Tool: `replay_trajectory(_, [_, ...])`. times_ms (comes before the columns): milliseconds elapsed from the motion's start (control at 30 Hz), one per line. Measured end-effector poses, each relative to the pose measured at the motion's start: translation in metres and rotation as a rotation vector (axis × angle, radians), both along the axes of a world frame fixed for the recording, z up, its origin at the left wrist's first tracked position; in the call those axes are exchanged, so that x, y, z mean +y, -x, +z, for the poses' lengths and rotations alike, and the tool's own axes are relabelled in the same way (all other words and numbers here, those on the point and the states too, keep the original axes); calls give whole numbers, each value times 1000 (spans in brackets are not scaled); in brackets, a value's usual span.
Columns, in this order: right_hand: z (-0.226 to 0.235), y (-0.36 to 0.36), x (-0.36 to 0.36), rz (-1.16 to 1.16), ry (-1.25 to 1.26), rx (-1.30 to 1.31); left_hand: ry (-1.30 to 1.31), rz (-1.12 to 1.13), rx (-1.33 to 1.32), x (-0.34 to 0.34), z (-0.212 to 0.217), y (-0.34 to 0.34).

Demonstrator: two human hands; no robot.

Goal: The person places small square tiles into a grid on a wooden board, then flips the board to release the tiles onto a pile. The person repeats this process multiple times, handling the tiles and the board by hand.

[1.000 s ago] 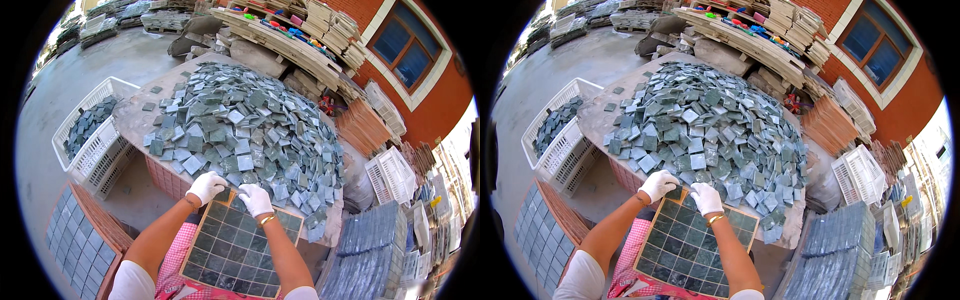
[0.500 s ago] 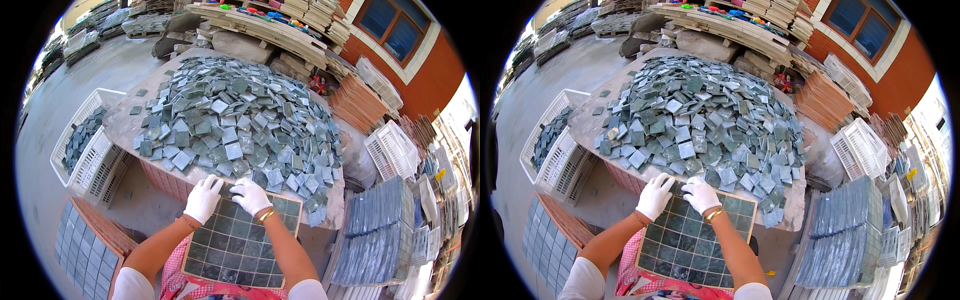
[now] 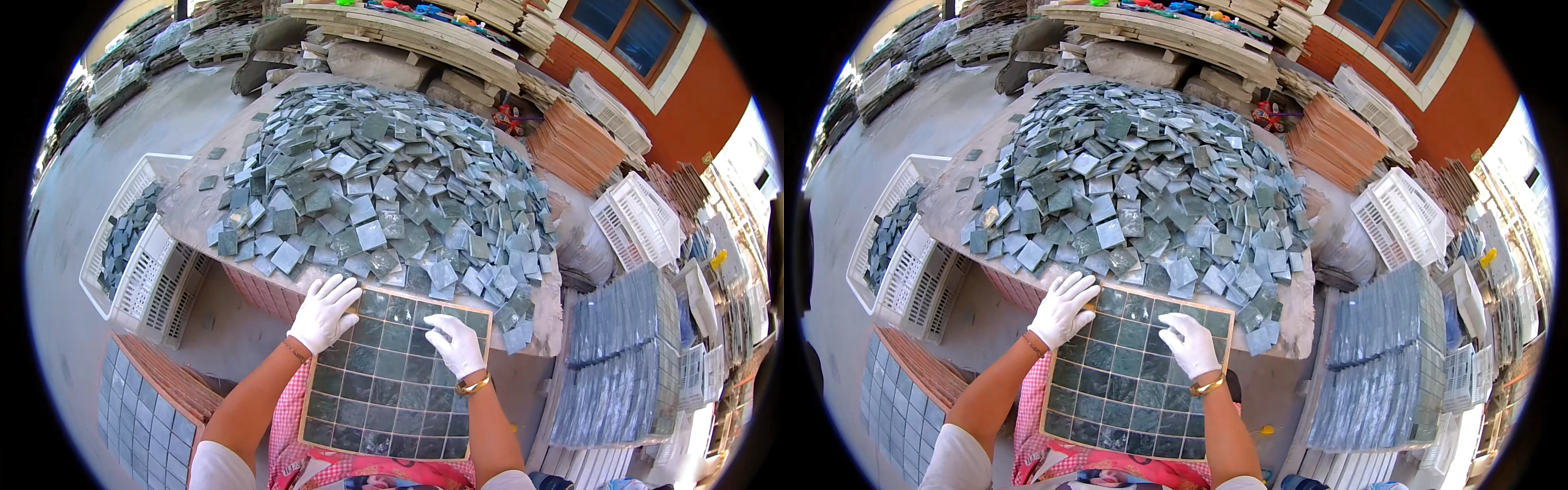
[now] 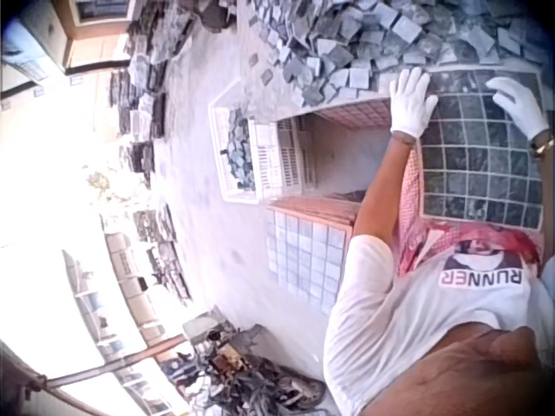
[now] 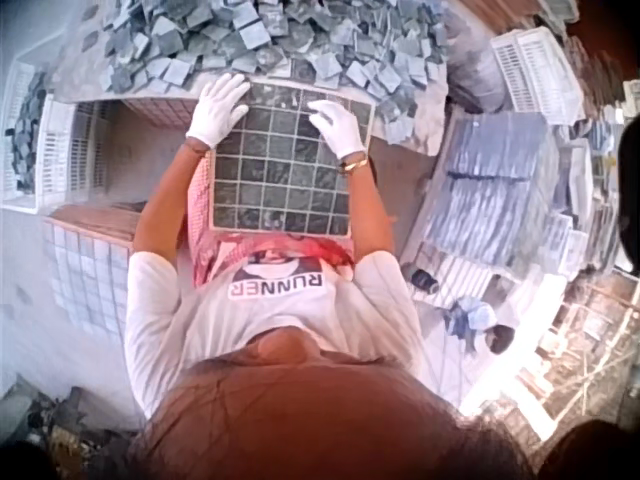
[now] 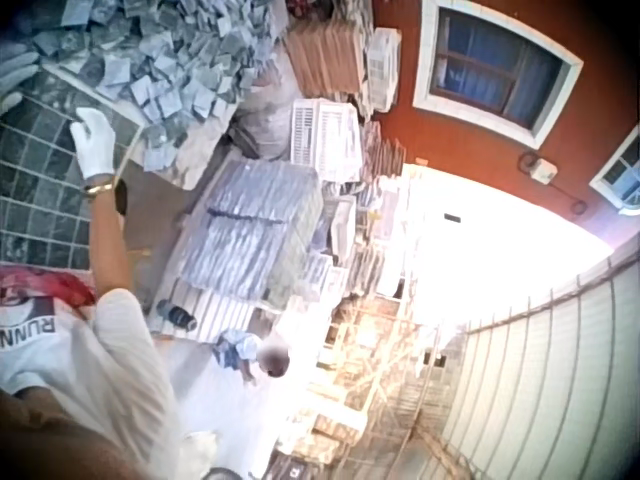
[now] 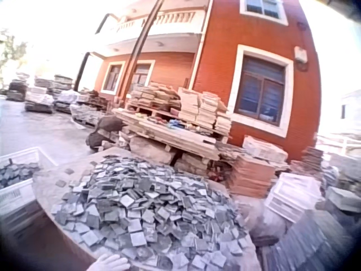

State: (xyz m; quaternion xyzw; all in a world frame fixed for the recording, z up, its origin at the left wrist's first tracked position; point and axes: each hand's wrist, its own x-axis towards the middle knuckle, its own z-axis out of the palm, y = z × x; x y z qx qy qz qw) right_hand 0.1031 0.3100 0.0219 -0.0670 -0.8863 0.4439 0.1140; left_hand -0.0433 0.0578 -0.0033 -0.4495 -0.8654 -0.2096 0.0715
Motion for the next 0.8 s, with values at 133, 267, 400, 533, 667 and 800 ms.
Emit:
replay_trajectory(133, [-5, -31, 2, -66, 25, -32, -102, 39, 103, 25, 4, 20])
replay_trajectory(267, [-12, -45, 2, -115, 18, 29, -131, 36, 18, 25, -16, 24])
replay_trajectory(400, [-17, -54, -7, -160, 34, 80, -80, 72, -43, 13, -14, -7])
replay_trajectory(533, [-18, -52, -15, -181, -45, 131, 13, 69, -80, 5, -6, -42])
replay_trajectory(667, [-13, -32, -30, -38, -218, 77, 112, 121, -101, -1, 3, -76])
replay_trajectory(800, [-15, 3, -39, 76, -419, 47, 171, 125, -130, -10, 7, -103])
